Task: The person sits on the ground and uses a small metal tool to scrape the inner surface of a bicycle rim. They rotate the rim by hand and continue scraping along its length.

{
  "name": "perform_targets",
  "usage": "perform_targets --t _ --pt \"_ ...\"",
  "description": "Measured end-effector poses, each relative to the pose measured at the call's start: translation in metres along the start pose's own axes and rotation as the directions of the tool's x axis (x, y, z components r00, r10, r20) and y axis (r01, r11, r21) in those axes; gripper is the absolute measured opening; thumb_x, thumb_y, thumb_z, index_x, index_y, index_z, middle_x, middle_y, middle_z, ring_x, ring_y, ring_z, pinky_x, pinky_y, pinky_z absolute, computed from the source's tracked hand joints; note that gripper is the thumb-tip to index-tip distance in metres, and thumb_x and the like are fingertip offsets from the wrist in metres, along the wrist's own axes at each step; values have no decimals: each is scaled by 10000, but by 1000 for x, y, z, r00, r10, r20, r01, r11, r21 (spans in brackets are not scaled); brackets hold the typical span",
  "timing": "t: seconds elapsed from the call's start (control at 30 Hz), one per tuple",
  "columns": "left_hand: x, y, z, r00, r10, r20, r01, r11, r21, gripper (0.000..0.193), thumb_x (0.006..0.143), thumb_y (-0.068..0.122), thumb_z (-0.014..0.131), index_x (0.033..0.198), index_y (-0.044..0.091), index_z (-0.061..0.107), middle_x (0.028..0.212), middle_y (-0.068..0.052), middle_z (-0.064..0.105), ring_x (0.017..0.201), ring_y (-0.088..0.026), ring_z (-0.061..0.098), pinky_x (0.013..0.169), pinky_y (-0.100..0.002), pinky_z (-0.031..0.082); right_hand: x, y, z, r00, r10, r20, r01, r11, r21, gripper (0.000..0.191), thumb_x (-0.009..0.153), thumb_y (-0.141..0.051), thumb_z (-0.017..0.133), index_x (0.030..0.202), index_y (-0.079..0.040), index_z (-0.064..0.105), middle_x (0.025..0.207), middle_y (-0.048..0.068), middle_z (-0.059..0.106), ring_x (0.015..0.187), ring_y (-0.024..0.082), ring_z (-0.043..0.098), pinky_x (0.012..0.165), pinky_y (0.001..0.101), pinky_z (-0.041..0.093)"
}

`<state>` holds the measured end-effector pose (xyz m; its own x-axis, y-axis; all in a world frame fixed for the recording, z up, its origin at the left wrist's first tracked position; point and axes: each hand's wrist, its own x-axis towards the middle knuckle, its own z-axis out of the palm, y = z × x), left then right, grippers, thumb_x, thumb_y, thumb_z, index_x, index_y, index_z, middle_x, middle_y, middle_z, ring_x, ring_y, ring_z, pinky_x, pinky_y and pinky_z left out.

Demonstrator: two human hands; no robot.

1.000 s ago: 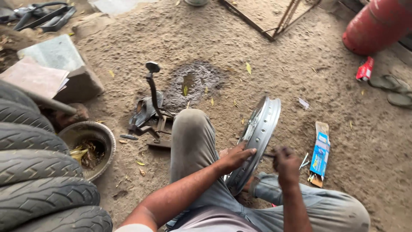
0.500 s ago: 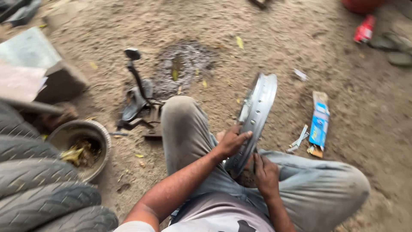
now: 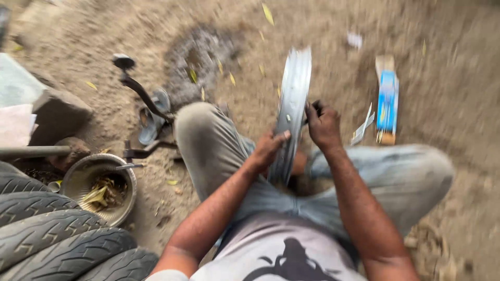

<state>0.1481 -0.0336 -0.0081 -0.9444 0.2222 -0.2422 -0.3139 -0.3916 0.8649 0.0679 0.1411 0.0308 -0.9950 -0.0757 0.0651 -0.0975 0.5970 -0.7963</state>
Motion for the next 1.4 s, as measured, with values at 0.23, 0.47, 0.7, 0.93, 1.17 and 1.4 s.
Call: perform_targets --t 0.23,0.47,0.7,0.93,1.17,1.4 --pt "-1 -8 -6 992 119 47 -114 989 -99 454 1033 219 609 1421 -6 531 1233 -77 693 1076 -163 674 948 -331 556 -132 -1 -12 984 -38 175 47 998 -47 350 1018 -293 633 819 -11 691 731 241 648 683 412 668 621 484 495" --pt "3 -16 -2 969 230 -94 -206 955 215 454 1036 210 654 1385 -70 581 1247 -144 702 1107 -202 670 980 -332 547 -116 17 -3 988 126 90 -147 947 286 261 990 -221 621 1084 -7 737 815 187 711 716 283 661 665 381 523" --pt "-23 -7 1 972 123 -200 -35 918 396 522 849 134 718 1306 -81 587 1214 -163 671 1075 -229 687 920 -342 578 -109 44 -26 979 148 138 -162 981 101 244 932 -185 680 1091 -19 762 879 168 785 789 239 709 728 359 551" --pt "-24 5 0 974 155 -165 -91 936 340 460 827 108 732 1244 -73 663 1182 -176 717 1080 -225 686 955 -352 560 -82 12 -19 976 -192 100 192 981 5 185 913 -155 700 1037 -41 776 947 139 772 858 200 727 738 352 562" --pt "-27 19 3 984 103 -145 -56 953 296 324 841 93 736 1139 -31 701 1052 -118 745 979 -191 707 900 -331 580 -45 -19 -38 976 -76 202 34 978 205 352 882 -99 728 1221 -61 643 933 108 753 842 190 739 748 333 605" --pt "-33 23 5 983 75 -169 -35 973 229 211 867 55 721 1066 -18 718 962 -97 754 858 -150 721 802 -306 613 -28 -34 -61 932 -210 296 272 944 -188 283 841 -261 804 1055 -106 704 985 57 739 911 212 733 799 373 601"
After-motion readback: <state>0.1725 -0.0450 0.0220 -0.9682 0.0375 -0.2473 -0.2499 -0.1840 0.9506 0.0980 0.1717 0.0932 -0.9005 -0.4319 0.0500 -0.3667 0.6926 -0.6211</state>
